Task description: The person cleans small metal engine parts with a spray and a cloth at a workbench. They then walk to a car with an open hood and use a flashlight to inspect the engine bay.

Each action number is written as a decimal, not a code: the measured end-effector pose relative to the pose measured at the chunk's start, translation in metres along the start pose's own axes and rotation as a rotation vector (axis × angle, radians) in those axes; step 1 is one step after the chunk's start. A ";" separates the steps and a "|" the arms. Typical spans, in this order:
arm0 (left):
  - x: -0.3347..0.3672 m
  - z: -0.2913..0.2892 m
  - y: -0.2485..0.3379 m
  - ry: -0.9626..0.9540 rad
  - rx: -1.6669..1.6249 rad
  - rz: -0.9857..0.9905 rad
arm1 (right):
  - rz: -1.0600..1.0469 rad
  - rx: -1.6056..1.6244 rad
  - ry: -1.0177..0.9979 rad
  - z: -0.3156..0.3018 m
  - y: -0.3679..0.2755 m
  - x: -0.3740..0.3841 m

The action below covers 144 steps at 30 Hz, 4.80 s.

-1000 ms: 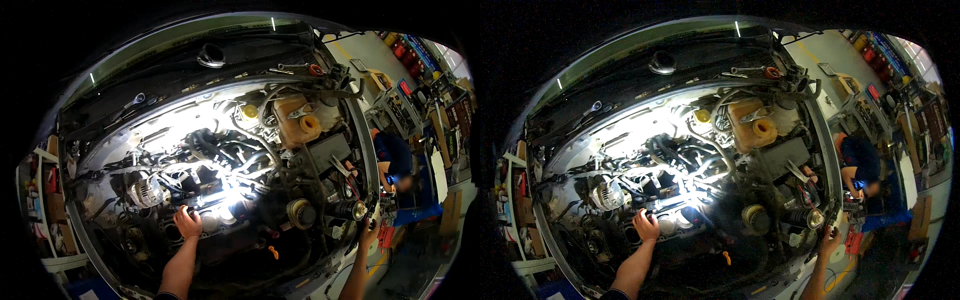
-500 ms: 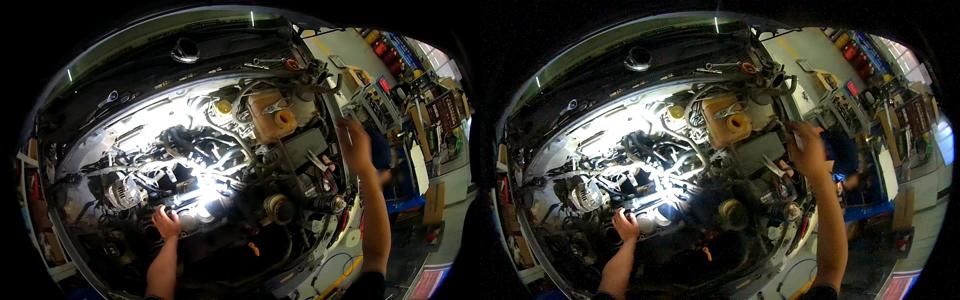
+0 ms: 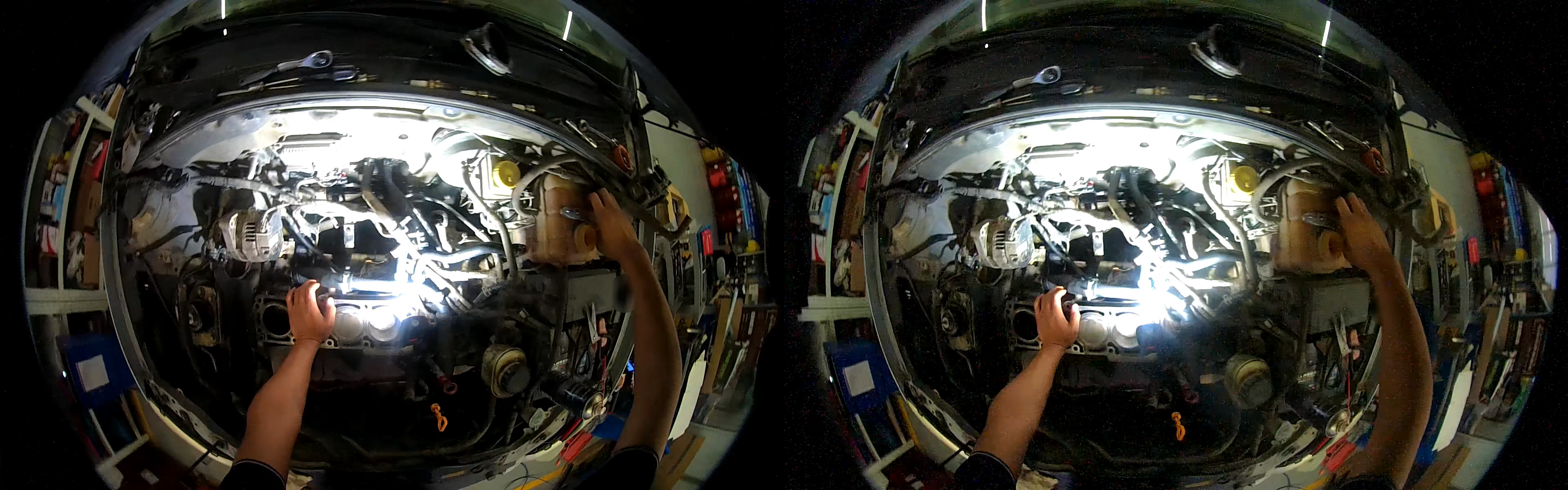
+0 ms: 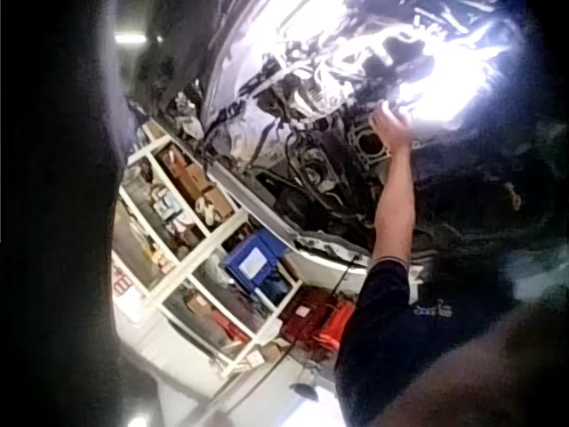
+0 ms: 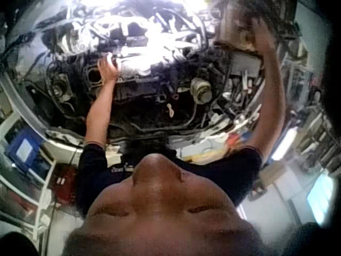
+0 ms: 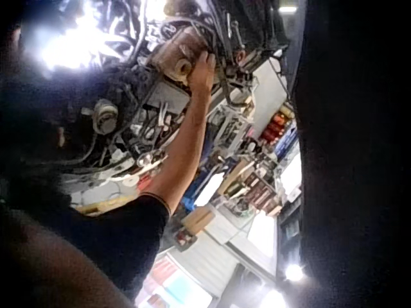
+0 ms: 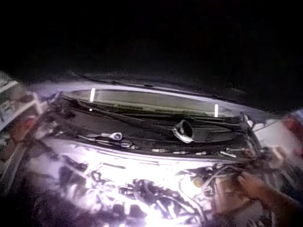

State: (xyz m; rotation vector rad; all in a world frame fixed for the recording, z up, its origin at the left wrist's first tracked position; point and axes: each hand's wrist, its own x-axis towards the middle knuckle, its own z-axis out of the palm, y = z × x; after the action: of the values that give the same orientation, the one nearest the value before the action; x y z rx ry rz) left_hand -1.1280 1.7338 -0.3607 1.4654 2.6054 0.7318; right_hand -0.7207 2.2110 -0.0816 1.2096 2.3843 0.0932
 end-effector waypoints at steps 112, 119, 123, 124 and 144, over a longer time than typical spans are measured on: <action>0.008 0.004 -0.004 -0.091 0.015 -0.064 | 0.440 2.114 -0.489 0.083 -0.514 0.246; 0.002 0.001 -0.005 -0.066 0.018 -0.071 | 0.405 2.309 -0.585 0.105 -0.509 0.242; 0.022 0.016 0.004 -0.090 -0.010 0.019 | 0.638 1.485 -0.360 0.157 -0.503 0.294; 0.011 0.010 -0.001 -0.080 0.017 -0.007 | 0.857 1.922 -0.490 0.137 -0.522 0.281; 0.007 0.005 -0.004 -0.085 0.006 -0.053 | 0.504 2.354 -0.550 0.121 -0.507 0.210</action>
State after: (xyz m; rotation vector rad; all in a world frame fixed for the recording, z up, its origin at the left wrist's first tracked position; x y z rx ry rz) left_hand -1.1334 1.7398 -0.3658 1.3912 2.5748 0.6419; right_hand -1.1537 2.0477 -0.3999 1.8274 0.6354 -2.8322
